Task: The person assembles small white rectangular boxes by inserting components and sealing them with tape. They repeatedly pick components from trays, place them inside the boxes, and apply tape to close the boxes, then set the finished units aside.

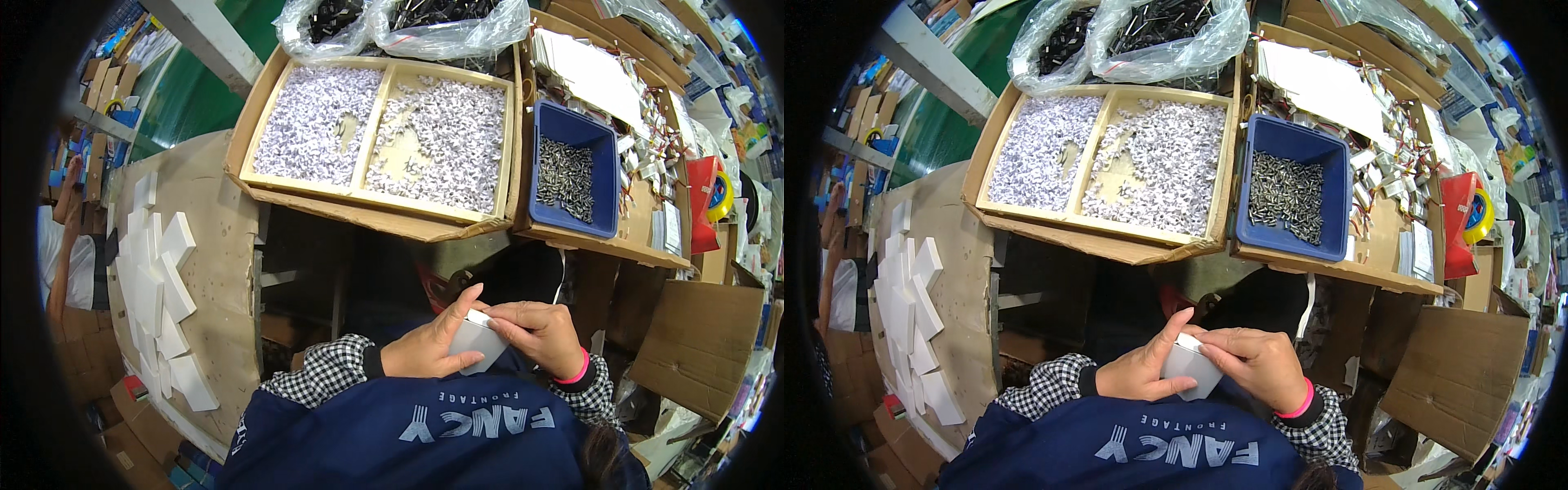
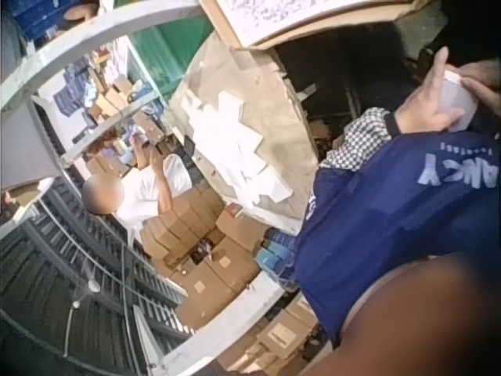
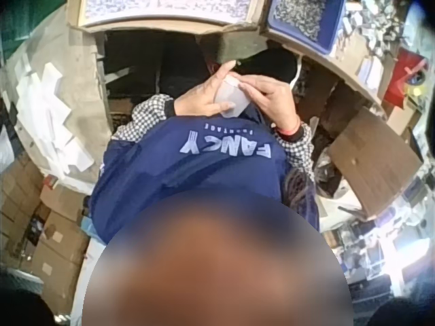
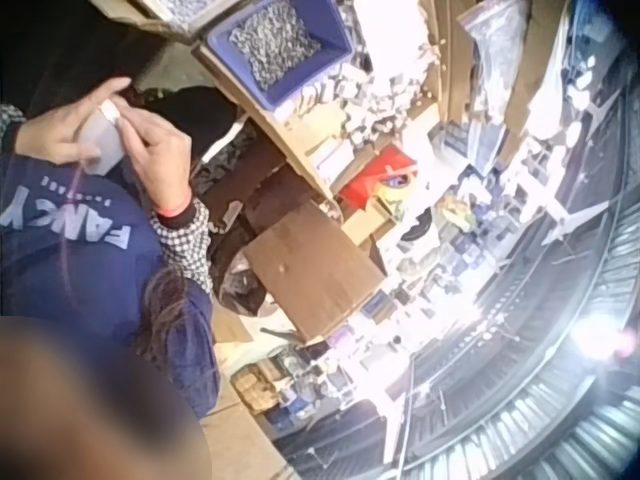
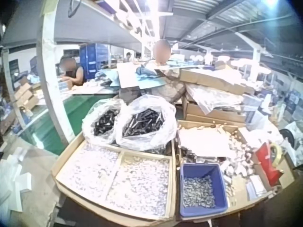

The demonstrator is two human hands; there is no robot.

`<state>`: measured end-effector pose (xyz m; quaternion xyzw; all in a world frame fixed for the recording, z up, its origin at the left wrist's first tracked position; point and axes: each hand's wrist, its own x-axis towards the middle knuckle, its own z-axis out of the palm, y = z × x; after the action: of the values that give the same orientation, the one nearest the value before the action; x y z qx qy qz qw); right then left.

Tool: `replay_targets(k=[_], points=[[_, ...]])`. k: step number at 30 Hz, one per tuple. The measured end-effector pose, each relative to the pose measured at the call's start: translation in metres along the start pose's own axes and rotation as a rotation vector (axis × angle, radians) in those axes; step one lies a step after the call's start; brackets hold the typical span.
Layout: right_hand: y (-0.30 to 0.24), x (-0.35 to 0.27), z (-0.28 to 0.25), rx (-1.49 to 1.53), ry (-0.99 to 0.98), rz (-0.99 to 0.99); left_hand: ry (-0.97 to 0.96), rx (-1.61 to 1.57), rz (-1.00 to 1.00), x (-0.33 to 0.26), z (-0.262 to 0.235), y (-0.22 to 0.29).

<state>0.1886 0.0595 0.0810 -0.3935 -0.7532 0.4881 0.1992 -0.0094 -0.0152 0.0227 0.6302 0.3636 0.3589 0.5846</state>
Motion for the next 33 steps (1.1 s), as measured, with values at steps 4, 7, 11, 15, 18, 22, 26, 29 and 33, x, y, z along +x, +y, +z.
replay_targets(k=[4, 7, 11, 15, 18, 22, 26, 29, 33], points=[[-0.002, 0.0, 0.006, -0.062, 0.04, -0.002, -0.017, 0.125, 0.022, 0.0, 0.0, 0.003], [-0.005, 0.001, 0.011, -0.143, 0.079, -0.066, -0.001, 0.16, 0.035, 0.0, 0.001, 0.003], [-0.006, 0.004, 0.009, -0.168, 0.043, -0.106, 0.085, 0.172, 0.063, -0.001, 0.007, 0.0], [-0.001, 0.001, 0.008, -0.143, -0.022, -0.145, 0.144, -0.103, -0.014, -0.003, 0.009, -0.009], [0.007, -0.007, 0.016, 0.007, -0.001, -0.1, 0.17, -0.253, -0.063, -0.009, 0.004, -0.013], [0.024, -0.016, 0.036, 0.25, 0.171, -0.043, 0.24, -0.349, -0.071, -0.015, 0.004, -0.016], [0.037, -0.018, 0.036, 0.293, 0.142, -0.04, 0.21, -0.294, -0.075, -0.016, 0.0, -0.018], [0.036, -0.016, 0.022, 0.451, 0.025, 0.103, 0.182, -0.255, -0.057, -0.016, 0.001, -0.017], [0.027, -0.012, 0.002, 0.523, -0.115, 0.38, 0.13, -0.105, -0.044, -0.014, 0.002, -0.013]])
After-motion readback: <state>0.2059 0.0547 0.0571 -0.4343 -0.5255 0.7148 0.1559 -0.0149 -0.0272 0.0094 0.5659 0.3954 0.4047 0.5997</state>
